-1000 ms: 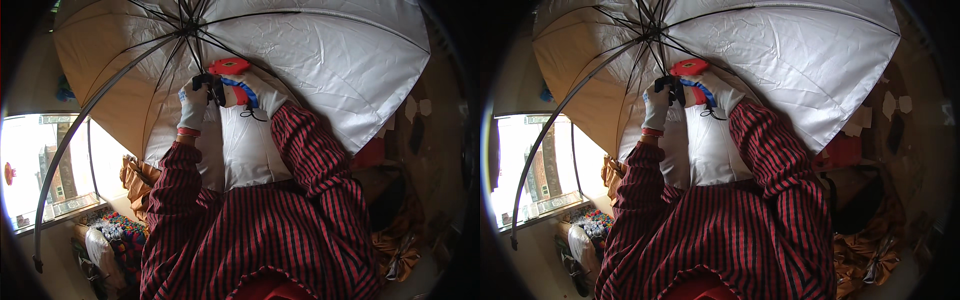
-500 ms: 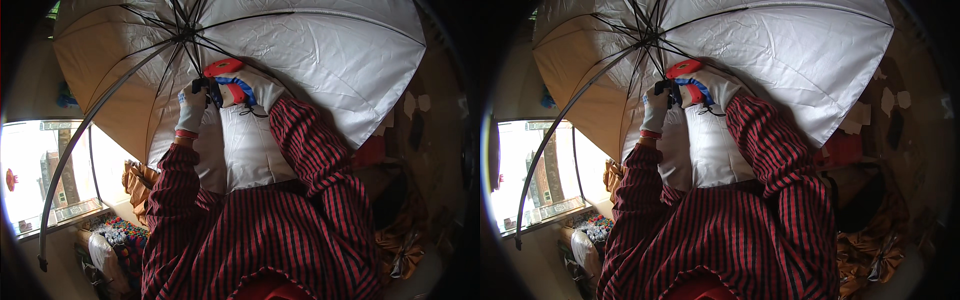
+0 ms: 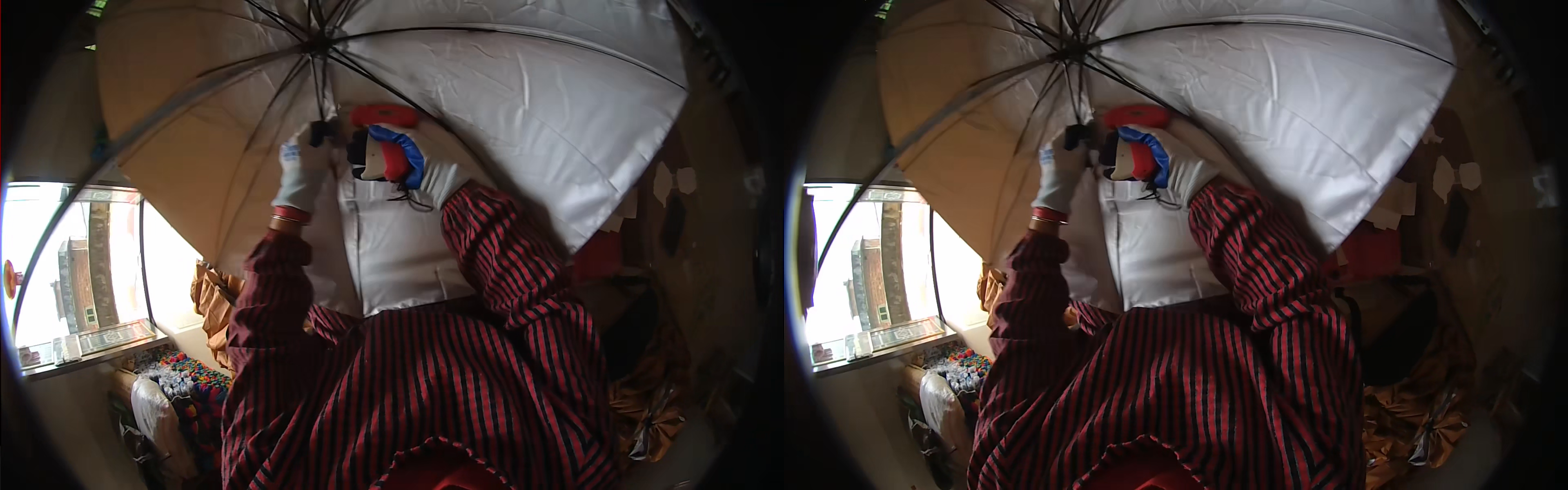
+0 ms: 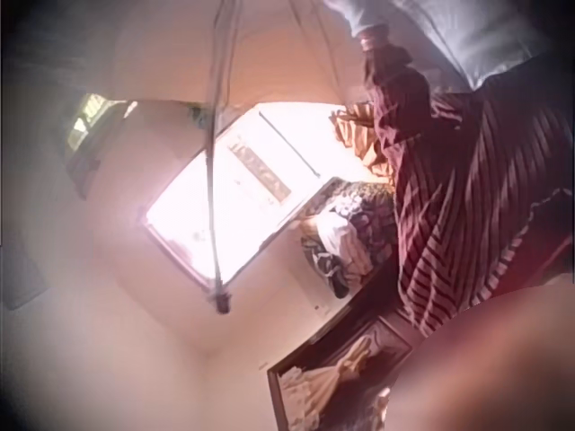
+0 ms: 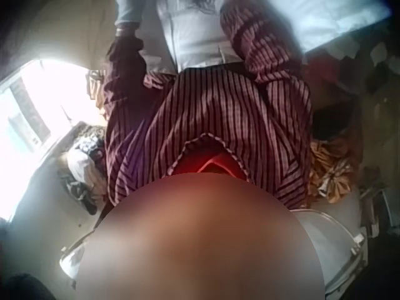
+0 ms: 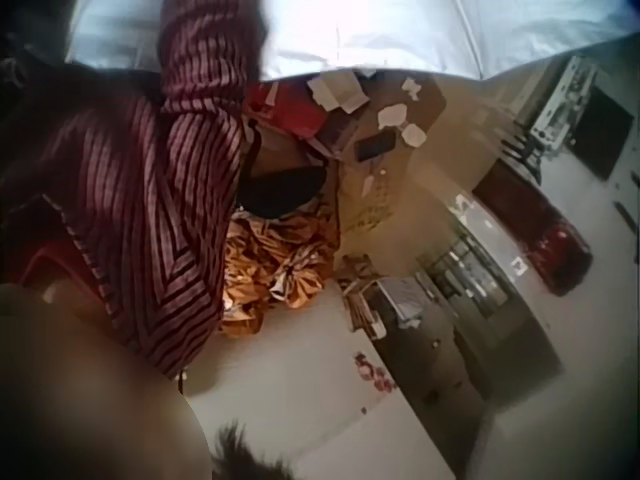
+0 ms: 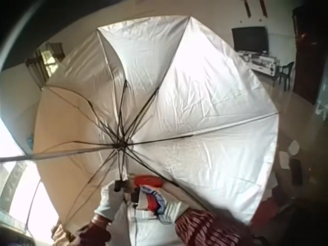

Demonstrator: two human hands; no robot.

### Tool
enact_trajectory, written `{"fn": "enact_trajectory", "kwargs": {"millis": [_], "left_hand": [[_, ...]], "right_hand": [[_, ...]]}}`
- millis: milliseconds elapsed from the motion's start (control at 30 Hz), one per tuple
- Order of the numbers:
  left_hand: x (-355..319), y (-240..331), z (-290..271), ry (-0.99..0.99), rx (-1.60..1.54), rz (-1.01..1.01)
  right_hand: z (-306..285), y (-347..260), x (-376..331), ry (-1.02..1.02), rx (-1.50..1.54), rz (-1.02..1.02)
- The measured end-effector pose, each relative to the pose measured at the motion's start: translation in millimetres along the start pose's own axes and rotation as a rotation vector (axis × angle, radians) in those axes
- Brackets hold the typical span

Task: Manually assembling umbrella frames by attaching components using a specialized hand tool.

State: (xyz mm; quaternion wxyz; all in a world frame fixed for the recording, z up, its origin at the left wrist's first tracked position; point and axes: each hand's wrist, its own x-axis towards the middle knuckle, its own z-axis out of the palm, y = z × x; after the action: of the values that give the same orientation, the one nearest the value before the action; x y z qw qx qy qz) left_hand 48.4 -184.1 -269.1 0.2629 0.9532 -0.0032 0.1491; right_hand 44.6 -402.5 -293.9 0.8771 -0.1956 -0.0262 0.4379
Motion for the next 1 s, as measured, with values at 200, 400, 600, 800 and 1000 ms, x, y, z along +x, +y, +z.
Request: {"fn": "enact_trajectory", "kwargs": {"millis": [200, 400, 600, 800, 1000], "left_hand": [[68.5, -13.4, -75.3, -0.118, 0.551, 0.086], [37.1, -19.6, -66.8, 0.222, 0.316, 0.074], [-47.5, 11.9, 16.9, -0.163, 0.343, -0.113], [-44.6, 0.2, 12.1, -0.175, 0.334, -0.186], [-15.8, 41.4, 5.5, 0.116, -0.186, 0.058]], "right_hand": [[-6.0, 18.5, 2.6, -0.038, -0.083, 0.134], [9.1, 5.6, -14.6, -0.048, -0.341, -0.231], [-13.2, 9.1, -18.4, 0.041, -0.213, -0.177], [-20.9, 16.1, -0.1, 0.220, -0.482, -0.442], [9.8, 18.1, 16.9, 0.532, -0.564, -0.720]]}}
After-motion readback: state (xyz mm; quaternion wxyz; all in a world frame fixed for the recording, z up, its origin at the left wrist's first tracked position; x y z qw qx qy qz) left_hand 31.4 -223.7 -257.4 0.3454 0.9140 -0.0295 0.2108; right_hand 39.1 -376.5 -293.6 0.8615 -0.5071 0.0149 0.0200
